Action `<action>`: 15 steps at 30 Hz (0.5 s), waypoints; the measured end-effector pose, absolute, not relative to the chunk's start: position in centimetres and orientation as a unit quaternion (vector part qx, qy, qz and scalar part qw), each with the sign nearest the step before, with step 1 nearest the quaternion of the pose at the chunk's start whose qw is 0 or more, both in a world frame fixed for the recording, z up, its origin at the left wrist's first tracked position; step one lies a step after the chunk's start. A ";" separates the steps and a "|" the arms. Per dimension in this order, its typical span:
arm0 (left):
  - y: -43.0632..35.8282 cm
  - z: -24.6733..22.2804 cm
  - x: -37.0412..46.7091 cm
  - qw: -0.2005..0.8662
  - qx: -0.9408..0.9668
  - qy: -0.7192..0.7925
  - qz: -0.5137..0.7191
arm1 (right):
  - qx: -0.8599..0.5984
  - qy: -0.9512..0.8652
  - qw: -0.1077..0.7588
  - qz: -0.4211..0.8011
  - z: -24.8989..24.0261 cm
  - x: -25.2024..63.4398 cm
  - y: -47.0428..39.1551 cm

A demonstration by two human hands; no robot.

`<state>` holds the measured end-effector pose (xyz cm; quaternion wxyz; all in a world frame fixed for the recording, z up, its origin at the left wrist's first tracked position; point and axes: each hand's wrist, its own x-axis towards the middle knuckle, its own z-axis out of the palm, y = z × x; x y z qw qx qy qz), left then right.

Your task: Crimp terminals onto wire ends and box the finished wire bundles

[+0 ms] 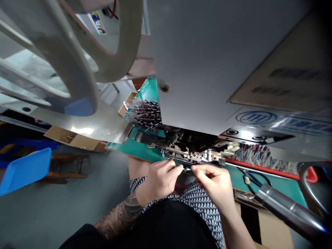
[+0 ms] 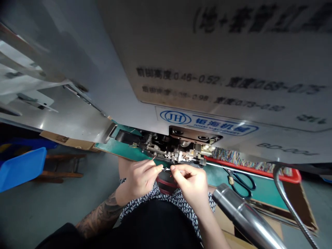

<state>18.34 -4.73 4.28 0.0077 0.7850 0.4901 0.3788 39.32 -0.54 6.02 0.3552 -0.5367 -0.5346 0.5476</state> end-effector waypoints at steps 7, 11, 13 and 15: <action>-4.9 6.5 17.9 0.288 0.716 0.502 0.390 | -0.463 -0.573 0.287 0.612 6.9 40.9 0.4; -4.8 7.0 17.2 0.384 0.687 0.509 0.348 | -0.415 -0.642 0.251 0.594 6.7 41.6 0.8; -4.8 7.1 17.2 0.384 0.691 0.508 0.342 | -0.414 -0.669 0.265 0.558 6.5 41.5 0.5; -4.9 7.0 17.5 0.350 0.699 0.513 0.354 | -0.443 -0.668 0.329 0.499 6.2 40.8 -0.1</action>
